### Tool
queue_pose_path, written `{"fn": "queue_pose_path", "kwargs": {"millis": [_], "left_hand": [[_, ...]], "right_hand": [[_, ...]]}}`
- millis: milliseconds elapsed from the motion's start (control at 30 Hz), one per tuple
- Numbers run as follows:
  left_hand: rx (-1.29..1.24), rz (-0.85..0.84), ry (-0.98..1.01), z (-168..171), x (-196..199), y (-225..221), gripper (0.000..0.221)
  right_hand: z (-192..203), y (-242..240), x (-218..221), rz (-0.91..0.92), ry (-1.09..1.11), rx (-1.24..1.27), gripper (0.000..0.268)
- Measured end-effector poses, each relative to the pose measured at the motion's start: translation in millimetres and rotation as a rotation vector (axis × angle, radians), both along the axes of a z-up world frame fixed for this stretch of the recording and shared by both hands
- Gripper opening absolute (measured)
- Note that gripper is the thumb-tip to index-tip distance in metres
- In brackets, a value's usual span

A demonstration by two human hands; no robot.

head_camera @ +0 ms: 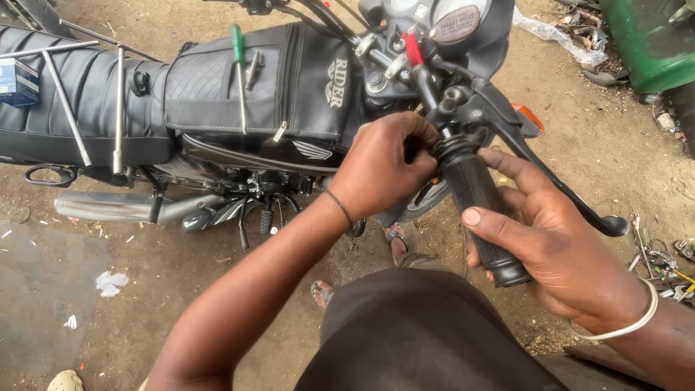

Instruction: The person works on a motorcycle handlebar, twisting and pulling the rubber throttle grip off the bar and manipulating the grip and its fittings by hand. They briefly reach to the engine area near the footpeg, then return to working the grip and handlebar clamp area, continuing to twist and adjust the grip on the bar.

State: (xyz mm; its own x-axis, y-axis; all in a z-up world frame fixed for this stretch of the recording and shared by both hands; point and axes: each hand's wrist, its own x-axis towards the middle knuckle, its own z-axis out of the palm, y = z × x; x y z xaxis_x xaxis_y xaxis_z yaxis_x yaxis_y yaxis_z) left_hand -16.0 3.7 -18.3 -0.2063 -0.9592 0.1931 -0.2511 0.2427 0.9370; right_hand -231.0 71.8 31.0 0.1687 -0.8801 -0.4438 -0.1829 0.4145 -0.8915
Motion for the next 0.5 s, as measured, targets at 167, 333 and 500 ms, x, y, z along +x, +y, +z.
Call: {"fn": "queue_pose_path", "kwargs": {"millis": [167, 333, 500], "left_hand": [[0.044, -0.101, -0.062, 5.5, 6.4, -3.5, 0.020], [0.236, -0.228, 0.040, 6.2, 8.6, -8.5, 0.019], [0.069, -0.113, -0.003, -4.9, 8.6, -3.9, 0.022]], "right_hand": [[-5.5, 1.1, -3.1, 0.040, 0.023, -0.062, 0.082], [-7.0, 4.5, 2.9, 0.085, -0.028, -0.139, 0.082], [-9.2, -1.7, -0.5, 0.054, -0.069, -0.093, 0.081]]}}
